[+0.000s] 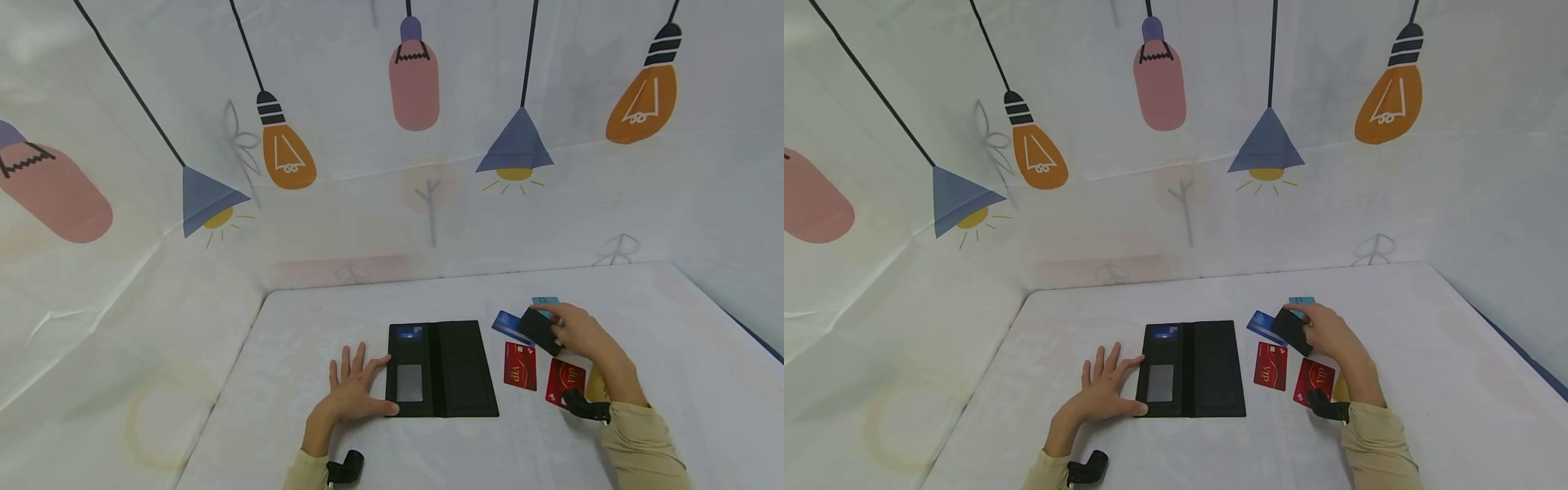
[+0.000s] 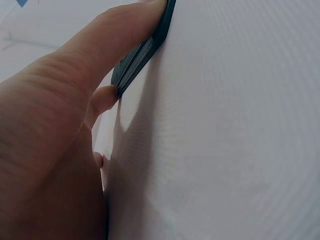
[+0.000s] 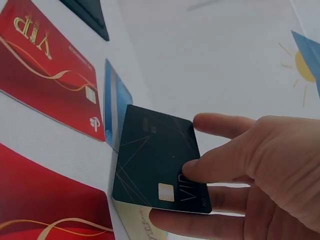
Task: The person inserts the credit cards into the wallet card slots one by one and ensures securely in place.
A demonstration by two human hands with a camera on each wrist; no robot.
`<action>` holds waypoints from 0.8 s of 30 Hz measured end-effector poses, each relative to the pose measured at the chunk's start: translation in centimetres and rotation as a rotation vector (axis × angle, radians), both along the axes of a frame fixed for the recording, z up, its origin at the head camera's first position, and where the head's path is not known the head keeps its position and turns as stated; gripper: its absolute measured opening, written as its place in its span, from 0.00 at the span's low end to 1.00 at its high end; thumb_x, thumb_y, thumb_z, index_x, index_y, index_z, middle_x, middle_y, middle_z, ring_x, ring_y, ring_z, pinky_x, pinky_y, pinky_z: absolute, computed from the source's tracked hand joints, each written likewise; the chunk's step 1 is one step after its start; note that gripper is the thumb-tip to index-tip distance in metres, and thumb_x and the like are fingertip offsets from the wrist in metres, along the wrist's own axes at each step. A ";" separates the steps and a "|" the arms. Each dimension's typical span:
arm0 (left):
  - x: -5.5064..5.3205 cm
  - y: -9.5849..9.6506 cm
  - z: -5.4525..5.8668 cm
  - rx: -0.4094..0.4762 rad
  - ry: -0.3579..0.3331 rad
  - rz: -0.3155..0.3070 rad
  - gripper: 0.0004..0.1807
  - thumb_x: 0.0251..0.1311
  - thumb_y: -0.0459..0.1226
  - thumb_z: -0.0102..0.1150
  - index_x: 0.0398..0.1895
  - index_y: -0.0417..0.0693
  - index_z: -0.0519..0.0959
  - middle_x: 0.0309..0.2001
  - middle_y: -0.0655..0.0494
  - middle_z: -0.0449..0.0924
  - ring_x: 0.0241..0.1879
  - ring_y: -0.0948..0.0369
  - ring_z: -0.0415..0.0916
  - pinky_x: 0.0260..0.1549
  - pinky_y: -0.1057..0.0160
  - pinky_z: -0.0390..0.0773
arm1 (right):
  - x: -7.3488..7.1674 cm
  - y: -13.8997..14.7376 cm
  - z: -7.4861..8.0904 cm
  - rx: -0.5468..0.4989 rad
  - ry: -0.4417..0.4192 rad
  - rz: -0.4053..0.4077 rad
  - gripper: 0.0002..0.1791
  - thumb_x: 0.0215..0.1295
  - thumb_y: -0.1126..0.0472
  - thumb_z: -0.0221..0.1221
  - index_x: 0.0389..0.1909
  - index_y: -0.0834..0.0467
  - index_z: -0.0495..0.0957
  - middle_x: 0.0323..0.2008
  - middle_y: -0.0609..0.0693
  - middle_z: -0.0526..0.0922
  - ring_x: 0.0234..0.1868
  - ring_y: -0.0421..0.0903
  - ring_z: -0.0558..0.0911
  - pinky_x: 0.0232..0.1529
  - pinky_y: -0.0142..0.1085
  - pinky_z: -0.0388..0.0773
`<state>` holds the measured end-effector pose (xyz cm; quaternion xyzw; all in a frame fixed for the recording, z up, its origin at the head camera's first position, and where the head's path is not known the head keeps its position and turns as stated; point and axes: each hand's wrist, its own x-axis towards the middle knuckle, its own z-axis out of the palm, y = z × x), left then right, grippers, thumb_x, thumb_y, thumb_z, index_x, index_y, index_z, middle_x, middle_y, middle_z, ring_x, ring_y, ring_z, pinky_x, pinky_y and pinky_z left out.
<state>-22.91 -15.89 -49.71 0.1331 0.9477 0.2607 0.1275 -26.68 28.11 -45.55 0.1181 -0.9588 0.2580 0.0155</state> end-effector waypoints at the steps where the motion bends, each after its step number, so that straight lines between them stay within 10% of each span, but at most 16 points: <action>1: 0.0 0.0 0.0 -0.001 0.000 0.000 0.51 0.43 0.59 0.74 0.73 0.63 0.64 0.79 0.39 0.32 0.75 0.37 0.18 0.66 0.32 0.21 | 0.0 0.0 0.0 -0.005 0.007 0.003 0.27 0.60 0.75 0.55 0.62 0.66 0.71 0.40 0.67 0.78 0.37 0.57 0.77 0.31 0.44 0.82; 24: 0.0 0.1 -0.2 -0.011 0.007 0.002 0.50 0.43 0.59 0.74 0.72 0.63 0.64 0.79 0.39 0.33 0.76 0.37 0.19 0.66 0.32 0.21 | -0.3 -0.6 0.5 -0.081 0.025 -0.070 0.30 0.63 0.70 0.55 0.66 0.62 0.60 0.44 0.68 0.77 0.40 0.60 0.80 0.38 0.51 0.82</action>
